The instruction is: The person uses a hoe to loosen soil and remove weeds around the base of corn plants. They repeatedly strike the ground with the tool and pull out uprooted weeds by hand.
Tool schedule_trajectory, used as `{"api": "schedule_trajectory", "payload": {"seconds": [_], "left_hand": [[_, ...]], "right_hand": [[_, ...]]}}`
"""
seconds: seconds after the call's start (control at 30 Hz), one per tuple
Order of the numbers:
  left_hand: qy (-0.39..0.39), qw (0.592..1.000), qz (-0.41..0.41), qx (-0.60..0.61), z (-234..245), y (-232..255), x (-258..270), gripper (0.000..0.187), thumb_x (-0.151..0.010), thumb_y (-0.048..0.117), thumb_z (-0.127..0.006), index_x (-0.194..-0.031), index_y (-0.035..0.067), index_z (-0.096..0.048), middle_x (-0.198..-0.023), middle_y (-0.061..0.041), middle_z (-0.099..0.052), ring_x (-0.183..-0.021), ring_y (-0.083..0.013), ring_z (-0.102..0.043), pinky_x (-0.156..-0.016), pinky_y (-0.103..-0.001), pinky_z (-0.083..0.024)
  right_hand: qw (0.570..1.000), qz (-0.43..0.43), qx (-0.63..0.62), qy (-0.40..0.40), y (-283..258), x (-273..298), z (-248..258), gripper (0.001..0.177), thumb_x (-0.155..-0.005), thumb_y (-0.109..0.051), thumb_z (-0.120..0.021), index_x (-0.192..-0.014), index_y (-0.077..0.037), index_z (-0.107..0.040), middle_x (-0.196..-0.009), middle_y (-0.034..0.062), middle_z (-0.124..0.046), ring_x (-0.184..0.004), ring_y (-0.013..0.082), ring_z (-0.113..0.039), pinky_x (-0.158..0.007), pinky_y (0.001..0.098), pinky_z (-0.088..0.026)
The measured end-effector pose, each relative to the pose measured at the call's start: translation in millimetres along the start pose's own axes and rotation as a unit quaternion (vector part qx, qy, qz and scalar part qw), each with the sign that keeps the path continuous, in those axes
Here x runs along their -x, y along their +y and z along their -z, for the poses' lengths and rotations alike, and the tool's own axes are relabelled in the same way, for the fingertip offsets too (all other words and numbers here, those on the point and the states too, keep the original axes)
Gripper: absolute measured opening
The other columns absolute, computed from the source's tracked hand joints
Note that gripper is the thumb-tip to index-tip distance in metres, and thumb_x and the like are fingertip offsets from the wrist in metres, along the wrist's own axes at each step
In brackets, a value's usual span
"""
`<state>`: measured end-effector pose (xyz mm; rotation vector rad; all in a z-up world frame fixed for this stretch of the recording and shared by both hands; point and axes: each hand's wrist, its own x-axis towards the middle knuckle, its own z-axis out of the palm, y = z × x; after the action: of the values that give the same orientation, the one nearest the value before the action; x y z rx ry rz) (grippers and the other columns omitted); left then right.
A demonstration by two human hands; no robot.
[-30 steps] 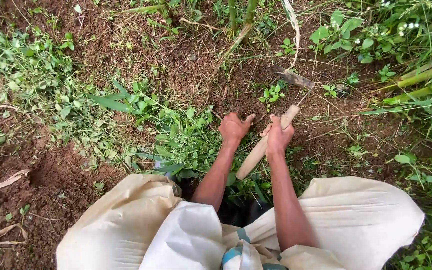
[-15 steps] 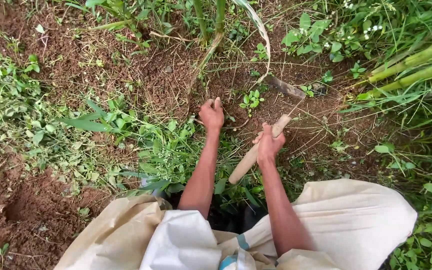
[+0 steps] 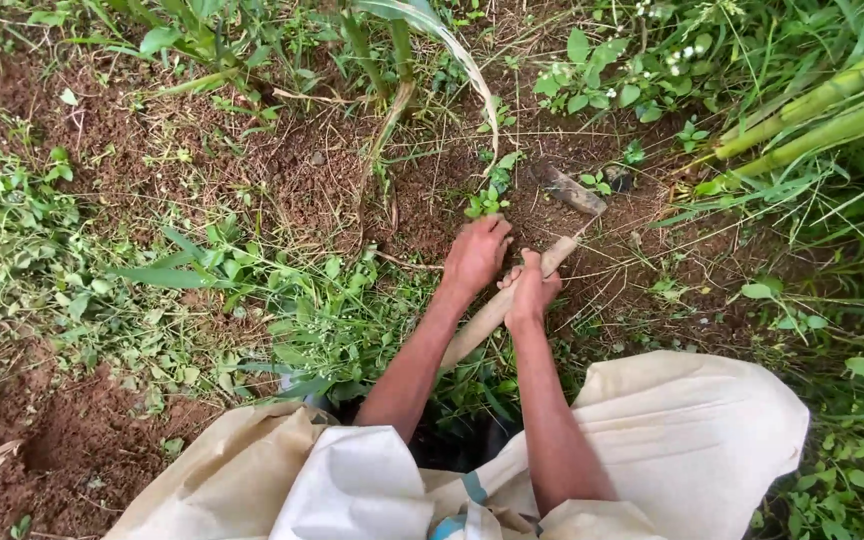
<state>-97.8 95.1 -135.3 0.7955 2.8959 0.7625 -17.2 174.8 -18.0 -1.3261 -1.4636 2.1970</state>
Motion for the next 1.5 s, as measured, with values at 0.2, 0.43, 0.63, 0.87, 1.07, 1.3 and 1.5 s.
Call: {"api": "schedule_trajectory", "payload": {"seconds": [0.2, 0.43, 0.63, 0.87, 1.07, 1.3, 1.5], "left_hand": [[-0.133, 0.958, 0.037, -0.252, 142, 60, -29, 0.088, -0.090, -0.013, -0.054, -0.165, 0.013, -0.015, -0.172, -0.012, -0.013, -0.156, -0.0305, -0.022, -0.126, -0.048, -0.027], [-0.041, 0.970, 0.061, -0.232, 49, -7, -29, 0.044, -0.112, 0.025, -0.037, -0.145, -0.004, -0.041, -0.116, -0.017, -0.059, -0.108, -0.0234, -0.062, -0.085, -0.033, -0.057], [0.100, 0.984, 0.143, -0.028, 76, 23, -13, 0.016, -0.102, 0.006, -0.051, -0.107, 0.005, -0.067, -0.090, -0.010, -0.063, -0.082, -0.0194, -0.067, -0.071, -0.030, -0.061], [0.251, 0.922, 0.253, 0.154, 70, -28, -5, 0.014, -0.099, 0.010, -0.059, -0.104, -0.001, -0.067, -0.094, -0.019, -0.067, -0.092, -0.0369, -0.071, -0.079, -0.049, -0.059], [0.332, 0.879, 0.336, 0.063, 136, -40, 46, 0.013, -0.099, 0.013, -0.062, -0.103, 0.004, -0.069, -0.092, -0.012, -0.066, -0.084, -0.0242, -0.068, -0.079, -0.041, -0.058], [0.170, 0.908, 0.368, -0.105, 180, 41, 54, 0.068, -0.082, 0.012, -0.078, -0.144, 0.003, -0.053, -0.151, -0.023, -0.041, -0.135, -0.0379, -0.044, -0.109, -0.052, -0.041], [0.029, 0.992, 0.054, -0.110, 61, 20, 36, 0.062, -0.093, 0.004, -0.071, -0.150, 0.015, -0.049, -0.154, -0.012, -0.048, -0.112, -0.0244, -0.061, -0.075, -0.030, -0.057]], "right_hand": [[1.000, -0.013, 0.003, 0.013, 0, -3, 2, 0.023, -0.093, -0.023, -0.064, -0.105, -0.008, -0.051, -0.061, -0.0031, -0.056, -0.049, 0.0106, -0.057, -0.050, 0.0299, -0.057], [0.999, -0.005, 0.016, 0.031, 10, 2, -6, 0.015, -0.093, -0.021, -0.064, -0.098, -0.010, -0.056, -0.058, -0.0032, -0.056, -0.046, 0.0106, -0.056, -0.050, 0.0310, -0.058], [0.999, 0.040, 0.009, 0.018, -10, 26, -19, 0.012, -0.092, -0.015, -0.063, -0.083, -0.011, -0.056, -0.050, -0.0017, -0.052, -0.041, 0.0100, -0.053, -0.046, 0.0297, -0.055], [0.997, 0.078, 0.020, 0.005, -7, 31, -19, 0.012, -0.094, -0.014, -0.063, -0.083, -0.012, -0.058, -0.052, 0.0001, -0.056, -0.043, 0.0113, -0.056, -0.047, 0.0290, -0.054], [1.000, 0.027, 0.002, 0.005, 6, 36, -21, 0.009, -0.095, -0.019, -0.061, -0.090, -0.012, -0.057, -0.057, -0.0018, -0.057, -0.047, 0.0114, -0.058, -0.049, 0.0308, -0.057], [0.999, 0.019, -0.024, 0.010, -9, 61, -25, 0.012, -0.092, -0.021, -0.062, -0.085, -0.012, -0.056, -0.054, -0.0022, -0.054, -0.045, 0.0109, -0.056, -0.047, 0.0309, -0.057], [0.999, 0.045, -0.014, 0.021, 16, 35, -10, 0.012, -0.092, -0.018, -0.062, -0.084, -0.011, -0.057, -0.054, -0.0010, -0.054, -0.043, 0.0104, -0.054, -0.044, 0.0301, -0.055]]}}
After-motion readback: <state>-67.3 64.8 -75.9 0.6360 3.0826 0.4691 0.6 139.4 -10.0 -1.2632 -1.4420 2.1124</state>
